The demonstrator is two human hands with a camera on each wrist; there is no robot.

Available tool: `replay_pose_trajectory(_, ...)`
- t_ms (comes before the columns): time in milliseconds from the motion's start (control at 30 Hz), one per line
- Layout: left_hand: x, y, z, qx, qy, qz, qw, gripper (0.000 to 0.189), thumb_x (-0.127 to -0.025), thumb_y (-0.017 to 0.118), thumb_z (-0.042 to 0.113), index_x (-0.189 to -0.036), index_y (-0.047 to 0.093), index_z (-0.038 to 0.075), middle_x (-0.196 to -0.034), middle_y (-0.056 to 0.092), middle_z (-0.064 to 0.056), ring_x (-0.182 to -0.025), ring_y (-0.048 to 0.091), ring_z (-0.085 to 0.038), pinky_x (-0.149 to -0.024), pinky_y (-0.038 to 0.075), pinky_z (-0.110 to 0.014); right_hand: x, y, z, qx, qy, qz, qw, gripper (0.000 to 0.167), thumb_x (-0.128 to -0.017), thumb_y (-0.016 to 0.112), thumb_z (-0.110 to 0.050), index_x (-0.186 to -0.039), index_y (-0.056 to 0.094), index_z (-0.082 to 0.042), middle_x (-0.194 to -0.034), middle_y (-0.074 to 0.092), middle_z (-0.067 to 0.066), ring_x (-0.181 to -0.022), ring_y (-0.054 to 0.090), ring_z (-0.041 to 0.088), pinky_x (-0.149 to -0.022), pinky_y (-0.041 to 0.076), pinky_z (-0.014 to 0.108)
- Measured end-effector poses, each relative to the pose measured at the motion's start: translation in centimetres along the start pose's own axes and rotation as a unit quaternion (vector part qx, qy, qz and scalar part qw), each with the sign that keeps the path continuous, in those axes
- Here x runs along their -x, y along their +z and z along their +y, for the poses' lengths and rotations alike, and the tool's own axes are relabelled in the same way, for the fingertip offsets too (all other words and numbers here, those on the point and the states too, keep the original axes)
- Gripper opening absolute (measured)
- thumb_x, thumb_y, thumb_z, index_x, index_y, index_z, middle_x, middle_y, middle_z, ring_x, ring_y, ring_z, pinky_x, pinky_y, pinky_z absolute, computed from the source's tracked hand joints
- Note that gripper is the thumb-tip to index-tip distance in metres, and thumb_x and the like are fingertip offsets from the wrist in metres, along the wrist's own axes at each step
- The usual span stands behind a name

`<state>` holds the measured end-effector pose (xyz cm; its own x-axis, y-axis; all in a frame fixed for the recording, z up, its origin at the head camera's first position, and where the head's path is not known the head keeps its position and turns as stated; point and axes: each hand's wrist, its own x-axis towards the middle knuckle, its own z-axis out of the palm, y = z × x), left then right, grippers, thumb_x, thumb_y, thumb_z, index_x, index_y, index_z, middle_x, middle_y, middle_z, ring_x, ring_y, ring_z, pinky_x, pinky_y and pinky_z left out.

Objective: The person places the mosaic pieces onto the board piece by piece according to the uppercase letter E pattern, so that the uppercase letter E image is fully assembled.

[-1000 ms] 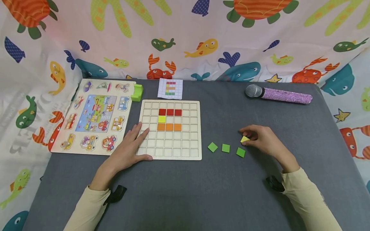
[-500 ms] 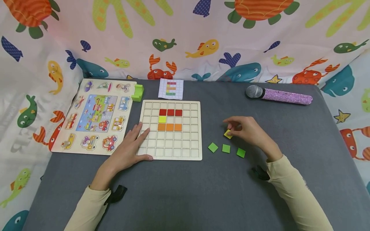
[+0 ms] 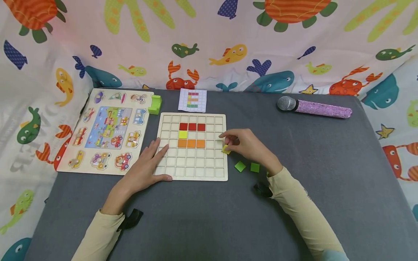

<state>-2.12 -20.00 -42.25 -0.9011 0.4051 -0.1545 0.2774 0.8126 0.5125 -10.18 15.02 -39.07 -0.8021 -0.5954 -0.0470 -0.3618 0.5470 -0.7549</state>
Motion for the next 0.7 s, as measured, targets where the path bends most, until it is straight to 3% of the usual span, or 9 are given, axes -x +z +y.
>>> replay_pose_trajectory(300, -0.1, 0.0, 0.0, -0.001, -0.002, 0.002, 1.0000, 0.105, -0.074, 0.084, 0.044, -0.154, 0.028, 0.006, -0.163, 0.006, -0.020, -0.149, 0.004, -0.040, -0.119, 0.009, -0.053, -2.9, 2.8, -1.8, -0.016, -0.040, -0.012, 0.9990, 0.031, -0.084, 0.076, -0.001, -0.114, 0.070, -0.001, -0.087, 0.063, 0.003, -0.080, 0.058, 0.015, -0.074, 0.053, 0.029)
replay_pose_trajectory(700, 0.0, 0.0, -0.3, -0.003, 0.004, 0.000, 1.0000, 0.104, -0.075, 0.083, 0.046, -0.154, 0.029, 0.006, -0.163, 0.006, -0.020, -0.148, 0.005, -0.041, -0.119, 0.010, -0.055, -6.8, 5.8, -5.5, -0.007, -0.059, -0.038, 0.9975, 0.032, -0.085, 0.076, -0.004, -0.116, 0.070, -0.003, -0.090, 0.065, 0.002, -0.084, 0.058, 0.015, -0.080, 0.052, 0.026)
